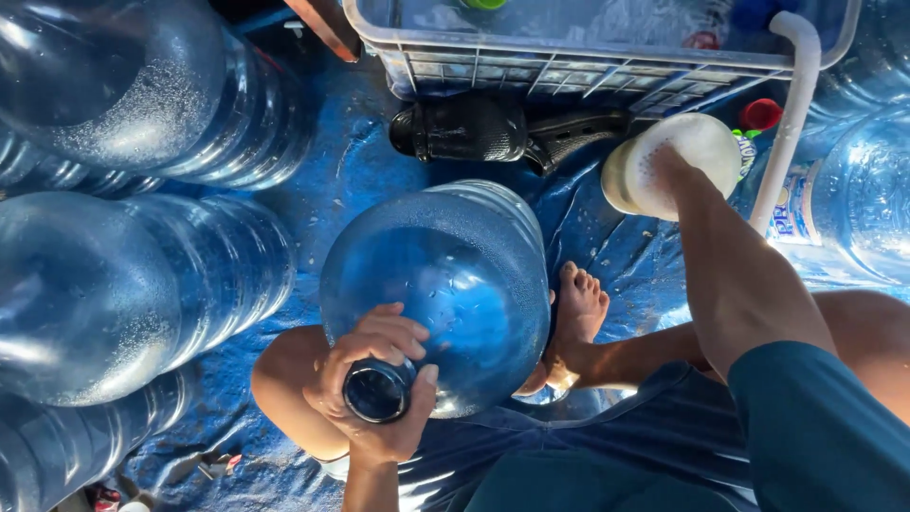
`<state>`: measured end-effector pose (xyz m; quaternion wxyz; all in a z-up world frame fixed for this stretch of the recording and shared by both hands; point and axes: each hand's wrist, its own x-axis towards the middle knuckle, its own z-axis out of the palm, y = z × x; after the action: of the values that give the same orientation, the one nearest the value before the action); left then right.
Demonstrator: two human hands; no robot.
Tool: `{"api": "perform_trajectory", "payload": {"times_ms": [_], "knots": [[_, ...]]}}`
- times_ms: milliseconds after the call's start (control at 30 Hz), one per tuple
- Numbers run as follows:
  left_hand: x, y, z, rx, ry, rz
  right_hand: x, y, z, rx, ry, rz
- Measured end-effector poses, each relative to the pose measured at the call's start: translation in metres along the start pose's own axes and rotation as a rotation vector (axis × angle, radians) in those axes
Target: The person sits on a blue tarp and cleans a large water jug. They first rinse the jug using a white tube, then scrub the exterior with a soapy sponge, and finally place the jug aside.
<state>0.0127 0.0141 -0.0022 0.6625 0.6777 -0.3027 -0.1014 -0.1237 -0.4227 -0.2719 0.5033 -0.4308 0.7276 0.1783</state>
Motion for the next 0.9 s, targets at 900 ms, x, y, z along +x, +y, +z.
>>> {"api": "perform_trajectory", "payload": {"times_ms": [900], "knots": [[0.014, -0.020, 0.012, -0.044, -0.030, 0.024, 0.367, 0.087, -0.025, -0.340, 0.071, -0.107]]}}
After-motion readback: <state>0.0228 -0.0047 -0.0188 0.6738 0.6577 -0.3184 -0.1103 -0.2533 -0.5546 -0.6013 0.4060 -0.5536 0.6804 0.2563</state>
